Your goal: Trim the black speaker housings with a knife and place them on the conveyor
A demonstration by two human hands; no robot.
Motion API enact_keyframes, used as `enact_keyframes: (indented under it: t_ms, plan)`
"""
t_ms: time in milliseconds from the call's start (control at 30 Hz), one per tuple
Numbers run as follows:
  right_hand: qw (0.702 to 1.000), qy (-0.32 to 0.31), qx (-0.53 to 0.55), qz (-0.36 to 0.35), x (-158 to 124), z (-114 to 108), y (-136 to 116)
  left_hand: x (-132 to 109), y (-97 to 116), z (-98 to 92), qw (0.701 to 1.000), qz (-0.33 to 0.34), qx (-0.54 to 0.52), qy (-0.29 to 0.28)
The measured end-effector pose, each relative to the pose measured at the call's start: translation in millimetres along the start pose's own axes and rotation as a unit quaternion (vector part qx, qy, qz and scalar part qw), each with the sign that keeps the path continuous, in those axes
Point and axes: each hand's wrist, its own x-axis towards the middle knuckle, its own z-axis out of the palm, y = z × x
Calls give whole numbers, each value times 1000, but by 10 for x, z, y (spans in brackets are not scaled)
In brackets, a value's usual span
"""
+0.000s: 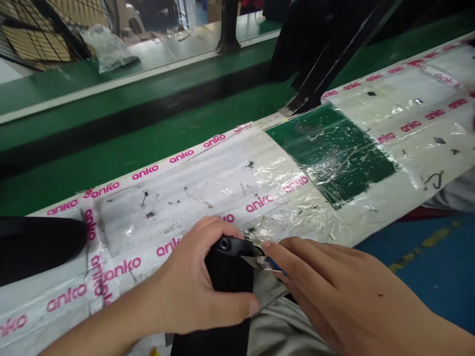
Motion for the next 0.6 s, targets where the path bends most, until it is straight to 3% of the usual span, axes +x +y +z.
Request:
enact_keyframes:
  t_ms: [200, 600]
  plan:
    - [999, -45, 2, 0, 106, 14, -51, 11, -13, 1, 1000, -10, -17, -7]
    - [997, -68, -32, -9, 69, -52, -61, 24, -12, 13, 1000, -25, -9, -13]
